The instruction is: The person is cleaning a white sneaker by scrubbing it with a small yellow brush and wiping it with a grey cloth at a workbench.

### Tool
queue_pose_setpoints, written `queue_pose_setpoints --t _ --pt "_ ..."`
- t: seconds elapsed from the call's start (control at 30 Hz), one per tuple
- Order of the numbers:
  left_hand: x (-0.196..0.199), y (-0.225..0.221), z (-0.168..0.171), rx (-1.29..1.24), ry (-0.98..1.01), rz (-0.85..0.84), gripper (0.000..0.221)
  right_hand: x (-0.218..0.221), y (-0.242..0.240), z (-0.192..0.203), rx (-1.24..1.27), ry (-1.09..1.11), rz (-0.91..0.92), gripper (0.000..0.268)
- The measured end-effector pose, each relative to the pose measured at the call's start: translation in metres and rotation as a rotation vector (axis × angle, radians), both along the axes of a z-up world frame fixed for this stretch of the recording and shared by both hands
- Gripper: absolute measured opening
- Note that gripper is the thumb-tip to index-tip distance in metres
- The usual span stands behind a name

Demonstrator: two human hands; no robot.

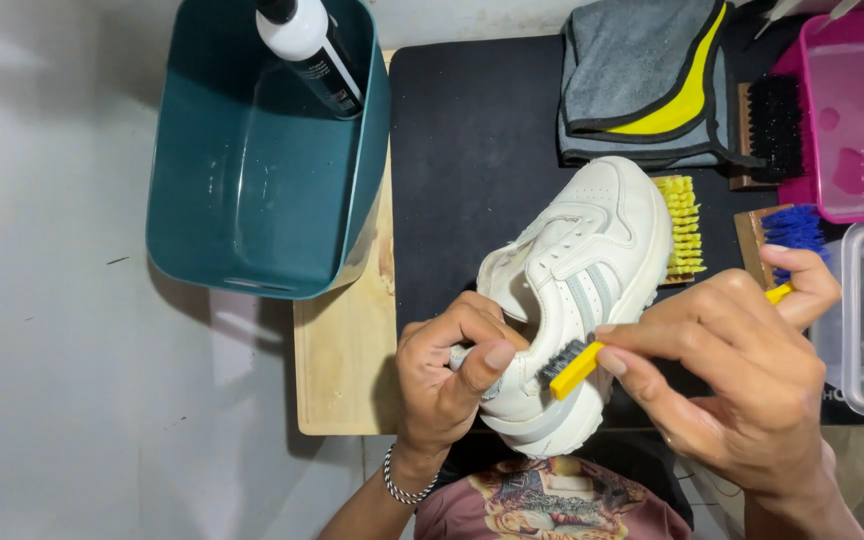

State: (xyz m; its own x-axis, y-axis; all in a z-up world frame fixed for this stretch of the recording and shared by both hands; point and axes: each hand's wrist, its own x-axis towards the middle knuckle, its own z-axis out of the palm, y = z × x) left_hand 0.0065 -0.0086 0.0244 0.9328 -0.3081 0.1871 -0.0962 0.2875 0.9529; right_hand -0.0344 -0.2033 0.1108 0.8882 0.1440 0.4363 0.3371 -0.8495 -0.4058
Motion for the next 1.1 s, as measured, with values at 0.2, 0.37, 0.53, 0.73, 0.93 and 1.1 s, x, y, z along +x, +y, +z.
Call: queue_pose_setpoints --t 0.2,0.37,0.53,0.73,0.93,1.1 --pt "-0.001 0.004 -0.003 -0.010 0.051 0.006 0.027 0.001 -0.013 -0.008 -0.117 -0.057 0.070 0.009" --pt "0.002 0.004 0.005 0.013 0.075 0.033 0.026 0.003 -0.002 -0.005 -0.168 -0.096 0.081 0.009" --pt "-0.001 0.001 0.006 0.004 0.070 0.047 0.026 -0.001 -0.005 -0.008 -0.127 -0.076 0.049 0.009" --pt "-0.004 0.003 0.007 0.045 0.068 0.048 0.027 -0.002 -0.007 -0.013 -0.043 -0.029 0.046 0.008" --pt "-0.007 0.005 0.002 0.034 0.077 0.038 0.024 0.000 -0.007 -0.017 -0.167 -0.108 0.065 0.011" --pt "-0.007 0.005 0.005 0.067 0.061 0.028 0.020 0.000 0.007 -0.006 -0.142 -0.117 0.086 0.006"
